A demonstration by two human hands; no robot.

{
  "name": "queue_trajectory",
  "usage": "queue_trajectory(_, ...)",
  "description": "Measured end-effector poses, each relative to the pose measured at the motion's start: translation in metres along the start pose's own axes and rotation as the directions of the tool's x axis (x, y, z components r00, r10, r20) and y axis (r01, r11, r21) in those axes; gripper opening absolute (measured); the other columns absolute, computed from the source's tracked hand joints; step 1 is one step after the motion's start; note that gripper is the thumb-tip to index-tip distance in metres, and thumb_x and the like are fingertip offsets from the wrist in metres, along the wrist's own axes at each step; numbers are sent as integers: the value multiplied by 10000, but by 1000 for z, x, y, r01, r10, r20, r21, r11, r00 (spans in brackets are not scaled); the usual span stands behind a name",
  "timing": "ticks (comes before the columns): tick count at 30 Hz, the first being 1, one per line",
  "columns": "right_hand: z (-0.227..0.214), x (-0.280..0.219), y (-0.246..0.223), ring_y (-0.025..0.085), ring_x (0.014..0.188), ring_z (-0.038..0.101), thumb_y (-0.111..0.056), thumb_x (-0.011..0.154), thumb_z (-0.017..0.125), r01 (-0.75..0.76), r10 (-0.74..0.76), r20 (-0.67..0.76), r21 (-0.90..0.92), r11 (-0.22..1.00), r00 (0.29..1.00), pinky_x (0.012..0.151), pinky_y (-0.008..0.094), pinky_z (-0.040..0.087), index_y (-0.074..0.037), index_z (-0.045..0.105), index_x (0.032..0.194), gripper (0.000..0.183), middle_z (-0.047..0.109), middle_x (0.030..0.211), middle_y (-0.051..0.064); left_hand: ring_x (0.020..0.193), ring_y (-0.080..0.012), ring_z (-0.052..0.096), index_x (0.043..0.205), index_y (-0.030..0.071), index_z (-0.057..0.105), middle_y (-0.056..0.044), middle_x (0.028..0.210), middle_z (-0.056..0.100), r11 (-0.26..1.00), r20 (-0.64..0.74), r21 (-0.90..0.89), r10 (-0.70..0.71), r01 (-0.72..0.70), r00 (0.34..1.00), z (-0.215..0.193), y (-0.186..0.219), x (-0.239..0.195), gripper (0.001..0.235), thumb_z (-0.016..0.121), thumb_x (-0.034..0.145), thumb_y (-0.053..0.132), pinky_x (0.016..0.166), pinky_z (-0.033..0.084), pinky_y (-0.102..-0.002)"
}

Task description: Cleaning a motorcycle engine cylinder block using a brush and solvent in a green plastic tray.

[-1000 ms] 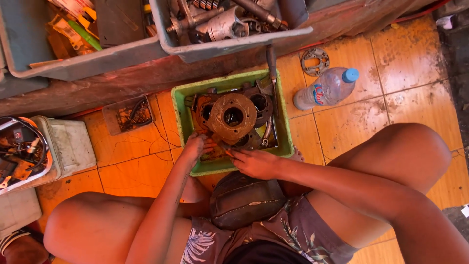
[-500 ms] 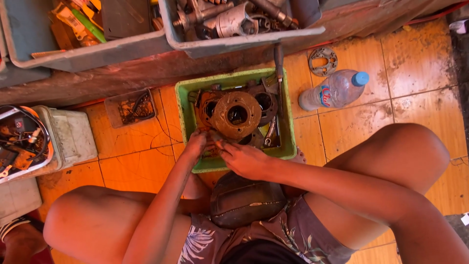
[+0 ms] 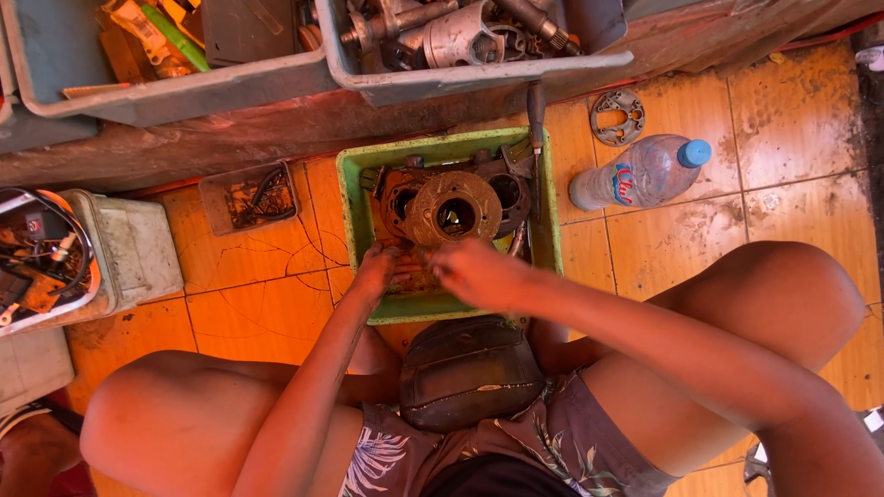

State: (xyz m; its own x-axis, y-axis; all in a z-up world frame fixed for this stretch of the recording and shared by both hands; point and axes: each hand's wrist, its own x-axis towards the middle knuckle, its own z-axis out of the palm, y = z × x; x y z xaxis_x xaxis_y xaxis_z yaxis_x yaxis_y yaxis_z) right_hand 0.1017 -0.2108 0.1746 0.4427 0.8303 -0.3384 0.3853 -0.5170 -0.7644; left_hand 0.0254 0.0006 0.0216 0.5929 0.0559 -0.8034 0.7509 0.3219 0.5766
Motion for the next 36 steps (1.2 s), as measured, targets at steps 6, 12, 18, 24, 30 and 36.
queue_trajectory(6, 9, -6, -22, 278, 852, 748, -95, 977, 624, 275, -301, 54, -581, 766, 952, 726, 347, 619, 17, 702, 1090, 177, 723, 1013, 179, 1208, -420, 638, 1604, -69, 34, -361, 1372, 548, 997, -19, 73, -39, 40, 999, 4, 0, 6, 805, 504, 1034, 252, 992, 586, -507)
queue_trajectory(12, -42, 9, -32, 361, 719, 732, -176, 971, 619, -89, 89, -30, 11, 996, 996, 615, 405, 592, 60, 697, 928, 252, 708, 831, 247, 1169, -386, 670, 1608, -70, 49, -335, 1332, 594, 995, -36, 92, -36, 39, 999, 5, 1, 0, 794, 491, 1026, 240, 985, 587, -472)
queue_trajectory(18, -25, 10, -29, 389, 739, 704, -91, 880, 711, -118, 90, 109, 279, 953, 990, 694, 460, 577, 38, 750, 955, 154, 722, 856, 245, 1269, -382, 605, 1606, -77, 115, -343, 1497, 445, 985, -42, 165, -35, 41, 999, 14, 15, -15, 855, 567, 985, 301, 983, 599, -444)
queue_trajectory(24, 34, 32, 27, 237, 884, 667, -193, 839, 789, -165, 182, 48, 688, 706, 982, 788, 436, 558, -88, 806, 966, 165, 752, 971, 163, 1102, -383, 689, 1521, -24, 399, -301, 1252, 618, 988, -67, 154, -18, 28, 998, -4, -22, 24, 594, 531, 1001, 232, 852, 638, -452)
queue_trajectory(30, -13, 48, 36, 252, 713, 687, -209, 939, 698, -194, 353, 4, 842, 504, 936, 564, 266, 550, 5, 693, 1036, 235, 701, 920, 194, 1097, -379, 696, 1550, 2, 375, -308, 1275, 636, 992, -90, 116, -47, 57, 995, 6, 0, 0, 679, 592, 952, 239, 844, 620, -500)
queue_trajectory(36, -36, 67, 42, 179, 507, 609, -207, 947, 761, -168, 312, -100, 670, 723, 945, 487, 308, 585, -31, 656, 1040, 224, 662, 953, 216, 1414, -445, 447, 1614, -86, 151, -358, 1580, 343, 998, -90, 44, -43, 47, 995, 25, 39, -50, 811, 546, 973, 216, 986, 554, -506)
